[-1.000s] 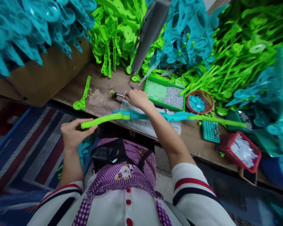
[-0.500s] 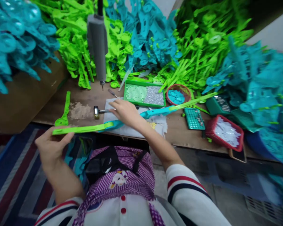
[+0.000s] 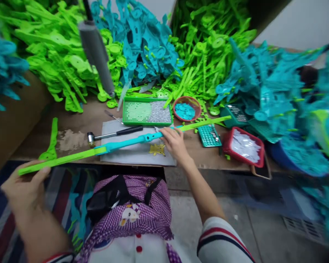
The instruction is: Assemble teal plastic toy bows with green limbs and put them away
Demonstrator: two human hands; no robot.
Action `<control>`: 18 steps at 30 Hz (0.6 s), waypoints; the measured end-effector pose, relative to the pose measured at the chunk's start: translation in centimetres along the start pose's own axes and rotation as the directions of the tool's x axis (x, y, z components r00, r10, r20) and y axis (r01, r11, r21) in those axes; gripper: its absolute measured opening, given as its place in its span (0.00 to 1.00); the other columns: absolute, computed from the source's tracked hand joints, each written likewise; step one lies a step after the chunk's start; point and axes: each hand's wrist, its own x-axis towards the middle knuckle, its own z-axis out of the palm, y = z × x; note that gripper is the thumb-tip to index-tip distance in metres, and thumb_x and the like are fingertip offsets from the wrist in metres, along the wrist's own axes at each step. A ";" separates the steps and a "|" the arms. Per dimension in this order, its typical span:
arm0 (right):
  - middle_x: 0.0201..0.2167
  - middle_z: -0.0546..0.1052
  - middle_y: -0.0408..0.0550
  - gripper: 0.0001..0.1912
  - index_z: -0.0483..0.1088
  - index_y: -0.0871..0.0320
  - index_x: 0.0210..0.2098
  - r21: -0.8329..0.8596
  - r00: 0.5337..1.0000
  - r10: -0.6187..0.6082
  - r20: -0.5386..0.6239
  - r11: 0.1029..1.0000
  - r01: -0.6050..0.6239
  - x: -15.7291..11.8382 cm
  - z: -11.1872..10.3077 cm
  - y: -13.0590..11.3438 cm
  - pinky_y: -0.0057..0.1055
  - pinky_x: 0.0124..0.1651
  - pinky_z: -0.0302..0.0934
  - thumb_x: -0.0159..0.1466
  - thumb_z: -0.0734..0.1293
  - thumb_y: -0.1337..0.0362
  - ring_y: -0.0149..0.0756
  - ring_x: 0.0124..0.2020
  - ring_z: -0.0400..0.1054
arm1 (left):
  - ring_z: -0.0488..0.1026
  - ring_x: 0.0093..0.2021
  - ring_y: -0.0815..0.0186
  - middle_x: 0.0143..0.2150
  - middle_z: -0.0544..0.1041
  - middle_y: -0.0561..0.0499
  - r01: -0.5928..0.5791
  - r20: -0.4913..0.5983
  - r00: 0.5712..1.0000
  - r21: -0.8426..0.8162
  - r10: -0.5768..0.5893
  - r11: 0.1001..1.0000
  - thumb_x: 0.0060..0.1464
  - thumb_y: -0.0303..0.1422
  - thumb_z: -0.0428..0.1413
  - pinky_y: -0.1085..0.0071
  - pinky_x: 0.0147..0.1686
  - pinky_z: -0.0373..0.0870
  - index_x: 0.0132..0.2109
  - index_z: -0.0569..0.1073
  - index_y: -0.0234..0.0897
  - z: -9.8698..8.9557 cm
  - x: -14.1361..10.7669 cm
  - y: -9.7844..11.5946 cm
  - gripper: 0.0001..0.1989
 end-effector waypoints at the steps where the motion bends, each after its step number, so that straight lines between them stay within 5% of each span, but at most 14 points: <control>1: 0.52 0.78 0.55 0.21 0.72 0.56 0.55 0.000 1.000 -0.024 -0.006 1.000 0.024 0.4 0.3 0.3 0.45 0.62 0.54 0.71 0.55 0.57 0.42 0.56 0.69 | 0.67 0.29 0.65 0.28 0.69 0.54 0.031 -0.059 0.998 -0.087 -0.036 0.996 0.37 0.43 0.64 0.60 0.34 0.72 0.33 0.69 0.40 0.4 -0.1 0.9 0.18; 4: 0.47 0.79 0.56 0.21 0.73 0.57 0.52 0.013 0.994 -0.106 -0.031 0.994 0.106 0.9 1.0 1.4 0.44 0.56 0.58 0.71 0.55 0.55 0.44 0.50 0.71 | 0.70 0.32 0.66 0.31 0.71 0.54 0.054 -0.147 0.986 -0.191 -0.083 0.980 0.33 0.42 0.66 0.59 0.42 0.74 0.32 0.68 0.37 1.4 -0.6 2.5 0.20; 11: 0.45 0.79 0.56 0.22 0.72 0.56 0.52 0.013 0.978 -0.194 -0.072 0.981 0.195 0.5 0.7 1.5 0.44 0.50 0.61 0.71 0.53 0.54 0.45 0.47 0.71 | 0.73 0.42 0.60 0.40 0.74 0.48 0.079 -0.165 0.981 -0.126 -0.100 0.989 0.46 0.44 0.61 0.58 0.48 0.73 0.39 0.68 0.37 1.8 -1.9 2.2 0.19; 13: 0.45 0.79 0.56 0.22 0.72 0.56 0.52 0.001 0.983 -0.176 -0.058 0.984 0.176 0.0 -0.2 0.3 0.43 0.49 0.62 0.71 0.53 0.54 0.45 0.46 0.71 | 0.73 0.48 0.56 0.48 0.73 0.42 0.040 -0.283 0.958 0.014 -0.035 0.999 0.46 0.47 0.61 0.59 0.47 0.72 0.46 0.68 0.35 1.3 -2.0 2.9 0.25; 15: 0.43 0.79 0.56 0.22 0.72 0.56 0.52 -0.021 0.995 -0.101 -0.002 0.995 0.101 -0.5 -1.3 -1.1 0.40 0.46 0.62 0.71 0.53 0.55 0.45 0.44 0.72 | 0.69 0.56 0.51 0.57 0.68 0.36 -0.050 -0.414 0.895 0.282 0.168 0.958 0.45 0.51 0.62 0.57 0.47 0.71 0.54 0.66 0.33 0.8 -2.4 4.1 0.35; 16: 0.42 0.80 0.55 0.21 0.73 0.55 0.51 -0.028 0.997 -0.049 0.052 0.998 0.051 -0.7 -1.9 -1.8 0.39 0.43 0.62 0.71 0.53 0.55 0.44 0.43 0.72 | 0.66 0.59 0.48 0.60 0.66 0.35 -0.127 -0.392 0.869 0.415 0.303 0.901 0.45 0.53 0.62 0.56 0.49 0.70 0.57 0.65 0.34 0.7 -2.8 4.9 0.39; 18: 0.40 0.81 0.52 0.20 0.74 0.54 0.48 -0.041 0.974 0.069 0.214 0.997 -0.061 -0.8 -2.6 -3.0 0.35 0.39 0.62 0.71 0.53 0.54 0.43 0.41 0.74 | 0.65 0.62 0.47 0.61 0.67 0.37 -0.425 -0.033 0.857 0.520 0.515 0.741 0.44 0.53 0.64 0.52 0.55 0.66 0.59 0.66 0.39 1.2 -3.9 6.4 0.39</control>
